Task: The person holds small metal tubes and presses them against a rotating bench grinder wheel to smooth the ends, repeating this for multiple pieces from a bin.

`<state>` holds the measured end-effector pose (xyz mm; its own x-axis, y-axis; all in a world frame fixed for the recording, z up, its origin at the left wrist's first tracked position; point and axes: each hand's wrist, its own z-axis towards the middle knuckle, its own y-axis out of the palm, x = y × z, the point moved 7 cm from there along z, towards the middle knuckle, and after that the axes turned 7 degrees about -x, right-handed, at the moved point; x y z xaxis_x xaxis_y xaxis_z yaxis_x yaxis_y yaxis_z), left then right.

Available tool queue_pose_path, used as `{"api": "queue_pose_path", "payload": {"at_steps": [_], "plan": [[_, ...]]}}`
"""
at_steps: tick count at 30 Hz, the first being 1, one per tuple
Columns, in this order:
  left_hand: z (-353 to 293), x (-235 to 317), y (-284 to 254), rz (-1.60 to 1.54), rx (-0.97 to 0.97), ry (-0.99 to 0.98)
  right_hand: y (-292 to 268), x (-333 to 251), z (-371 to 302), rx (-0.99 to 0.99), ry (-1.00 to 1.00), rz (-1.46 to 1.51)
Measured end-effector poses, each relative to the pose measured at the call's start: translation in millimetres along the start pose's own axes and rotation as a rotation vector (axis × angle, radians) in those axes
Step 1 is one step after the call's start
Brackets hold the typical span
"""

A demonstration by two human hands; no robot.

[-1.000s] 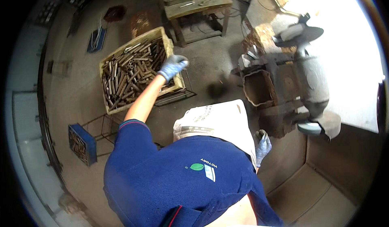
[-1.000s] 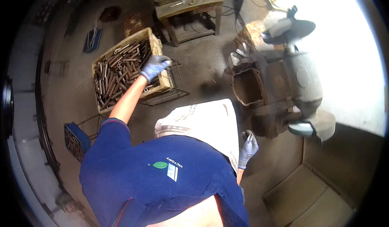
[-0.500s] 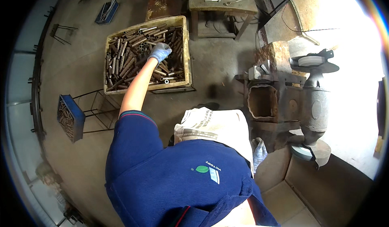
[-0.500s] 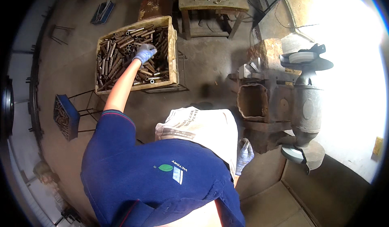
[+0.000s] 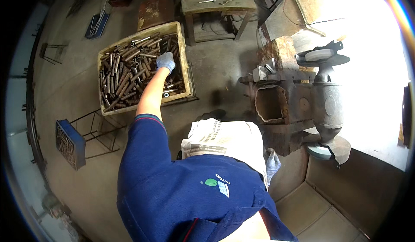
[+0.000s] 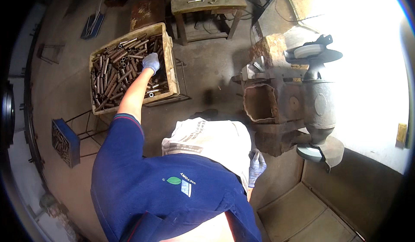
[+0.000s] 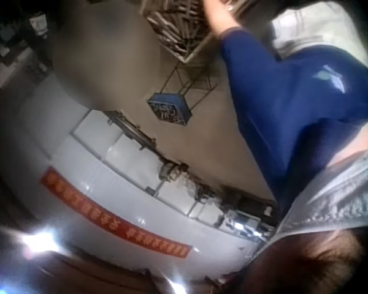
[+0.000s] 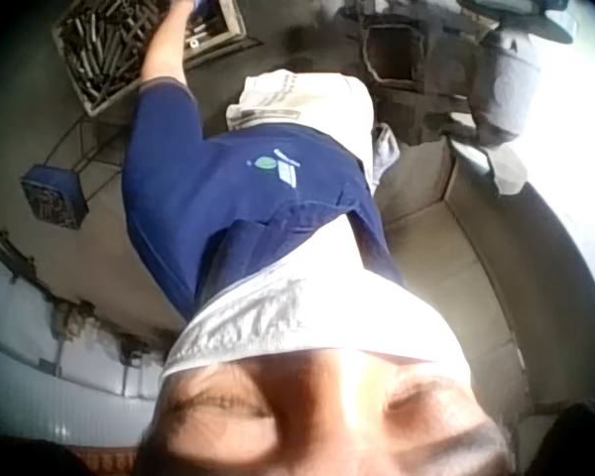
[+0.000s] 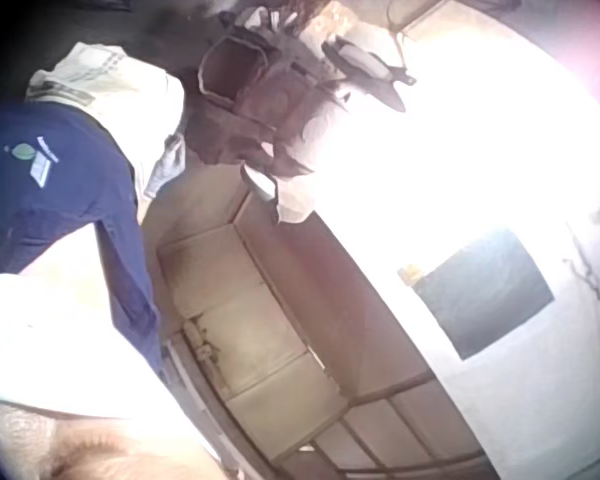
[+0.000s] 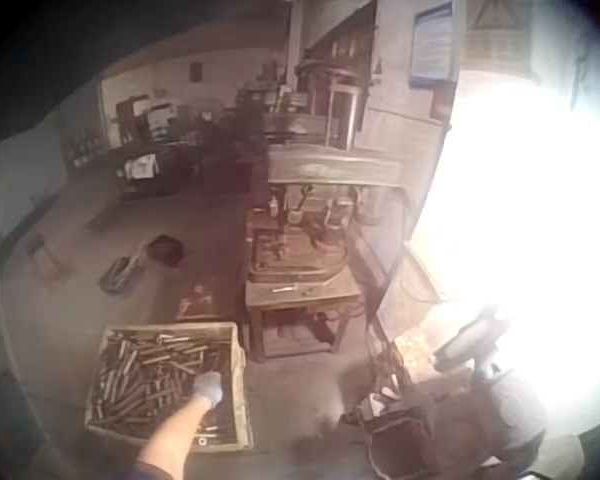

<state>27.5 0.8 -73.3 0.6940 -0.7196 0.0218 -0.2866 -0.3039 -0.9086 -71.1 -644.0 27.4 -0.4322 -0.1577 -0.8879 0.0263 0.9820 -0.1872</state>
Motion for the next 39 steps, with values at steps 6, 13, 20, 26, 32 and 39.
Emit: {"api": "queue_pose_path", "payload": {"at_steps": [6, 13, 20, 26, 32, 39], "plan": [[-18.0, -19.2, -23.1, -0.256, 0.215, 0.021, 4.0, 4.6, -11.3, 0.015, 0.047, 0.052], [-92.0, 10.1, -111.3, -1.118, 0.251, 0.452, -12.6, -4.3, -21.4, 0.019, -0.187, -0.030], [-259.2, 242.1, -139.7, -0.970, -0.064, 1.394, 53.4, -169.9, -21.6, -0.080, -0.698, -0.364], [-334.6, 340.6, -68.5, -1.208, -1.085, 1.098, 19.2, -171.9, -39.0, 0.156, -0.864, -0.344], [-366.9, 378.8, -16.2, -1.241, -1.650, 0.821, -9.7, -150.7, -60.0, 0.435, -0.794, -0.448], [-388.2, 418.0, 13.8, -0.994, -1.814, 0.751, -42.1, -115.4, -54.6, 0.492, -0.616, -0.048]]}}
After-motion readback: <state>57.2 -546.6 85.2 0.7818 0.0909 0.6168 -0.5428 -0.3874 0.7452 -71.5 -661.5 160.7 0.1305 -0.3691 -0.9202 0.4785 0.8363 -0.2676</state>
